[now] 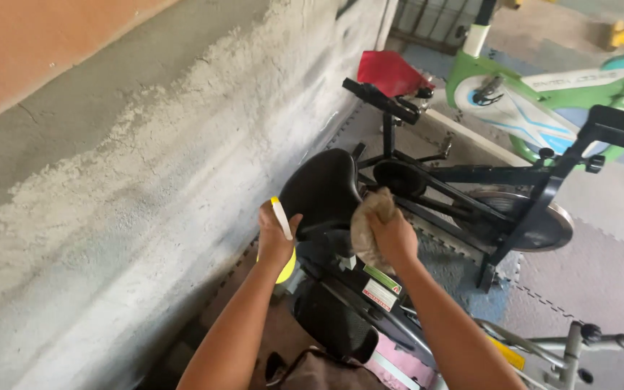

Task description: Wiping down several gym machines including an elliptical and a stationary bike using cleaning spray and a cloth.

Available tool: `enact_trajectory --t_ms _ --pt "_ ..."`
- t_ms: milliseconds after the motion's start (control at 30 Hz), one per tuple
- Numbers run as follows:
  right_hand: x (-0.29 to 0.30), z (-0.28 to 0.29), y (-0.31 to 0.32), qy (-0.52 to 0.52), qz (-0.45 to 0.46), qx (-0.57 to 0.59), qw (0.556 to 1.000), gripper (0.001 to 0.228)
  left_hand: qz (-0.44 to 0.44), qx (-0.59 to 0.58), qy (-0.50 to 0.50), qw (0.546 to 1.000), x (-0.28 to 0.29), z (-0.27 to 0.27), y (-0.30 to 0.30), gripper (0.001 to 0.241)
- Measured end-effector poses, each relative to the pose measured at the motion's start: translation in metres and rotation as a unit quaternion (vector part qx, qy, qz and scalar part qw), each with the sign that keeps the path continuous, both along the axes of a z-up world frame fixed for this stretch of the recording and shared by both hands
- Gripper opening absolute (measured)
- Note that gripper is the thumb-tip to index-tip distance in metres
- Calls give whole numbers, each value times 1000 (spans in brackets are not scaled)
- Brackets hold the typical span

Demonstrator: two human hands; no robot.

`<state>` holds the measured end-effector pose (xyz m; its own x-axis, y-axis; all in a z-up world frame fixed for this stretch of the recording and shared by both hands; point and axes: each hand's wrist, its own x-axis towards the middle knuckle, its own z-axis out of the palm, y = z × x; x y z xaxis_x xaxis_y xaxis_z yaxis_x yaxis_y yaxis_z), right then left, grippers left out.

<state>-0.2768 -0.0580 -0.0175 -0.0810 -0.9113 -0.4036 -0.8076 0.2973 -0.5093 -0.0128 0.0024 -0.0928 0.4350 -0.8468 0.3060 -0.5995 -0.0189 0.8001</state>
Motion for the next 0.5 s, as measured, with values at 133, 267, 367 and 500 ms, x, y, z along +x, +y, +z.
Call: enact_trajectory --t_ms 133,267,367,500 --pt "-46 -86 38 8 -34 -91 995 69 -61 -31 88 994 15 -4 12 66" --pt "-72 -171 90 -280 -153 23 948 54 -131 129 117 976 22 -41 41 45" --pt "-66 -186 127 -465 -226 74 853 50 -186 -30 126 974 17 -85 63 45" --pt "-27 -154 150 -460 -156 35 873 58 -285 108 206 930 5 -56 106 49"
